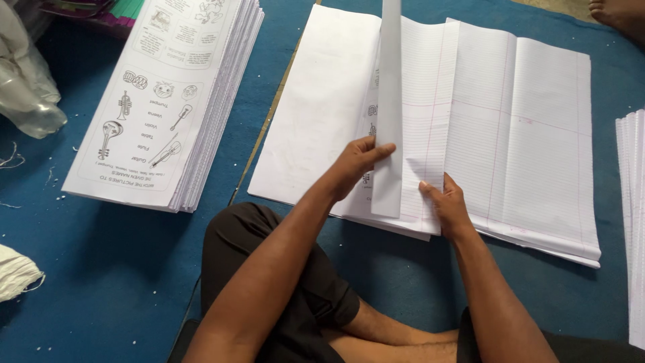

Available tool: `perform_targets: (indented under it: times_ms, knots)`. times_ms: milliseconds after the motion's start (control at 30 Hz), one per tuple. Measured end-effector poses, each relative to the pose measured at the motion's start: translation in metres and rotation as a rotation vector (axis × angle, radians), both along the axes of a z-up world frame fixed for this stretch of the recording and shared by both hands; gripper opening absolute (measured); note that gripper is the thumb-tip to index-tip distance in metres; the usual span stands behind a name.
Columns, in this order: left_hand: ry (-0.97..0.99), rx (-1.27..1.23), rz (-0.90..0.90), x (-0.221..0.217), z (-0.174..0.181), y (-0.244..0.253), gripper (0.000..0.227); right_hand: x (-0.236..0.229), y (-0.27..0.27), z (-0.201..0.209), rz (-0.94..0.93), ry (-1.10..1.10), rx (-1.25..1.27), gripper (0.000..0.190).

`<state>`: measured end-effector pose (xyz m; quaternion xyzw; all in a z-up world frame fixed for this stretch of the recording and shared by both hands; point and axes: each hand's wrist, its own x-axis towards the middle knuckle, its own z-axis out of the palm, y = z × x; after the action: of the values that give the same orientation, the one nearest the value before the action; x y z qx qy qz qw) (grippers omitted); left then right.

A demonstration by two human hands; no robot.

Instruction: The person sits on the floor and assembles notebooks by inserting printed pages into lined paper covers. They repeatedly pick up a printed sheet, place it inside a folded cover, and move the finished unit to a growing stack.

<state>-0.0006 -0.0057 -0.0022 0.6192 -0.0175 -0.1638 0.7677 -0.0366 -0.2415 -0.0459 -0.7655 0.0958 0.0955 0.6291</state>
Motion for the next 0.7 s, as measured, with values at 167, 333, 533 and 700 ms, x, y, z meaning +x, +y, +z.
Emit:
perform_targets:
  times_ms: [167, 333, 533, 700]
  knots:
    - [0.026, 0.057, -0.066, 0.0, -0.017, -0.017, 0.037, 0.001, -0.003, -0.005, 0.009, 0.009, 0.043, 0.039]
    - [-0.015, 0.121, -0.103, 0.0, -0.039, -0.032, 0.031, 0.005, -0.006, -0.011, 0.002, 0.027, 0.068, 0.041]
    - [-0.158, 0.179, -0.15, -0.008, -0.048, -0.044, 0.045, 0.008, -0.008, -0.014, -0.005, 0.007, 0.193, 0.042]
    - [-0.108, 0.37, -0.137, -0.019, -0.04, -0.045, 0.055, 0.008, -0.004, -0.001, -0.088, 0.144, 0.33, 0.053]
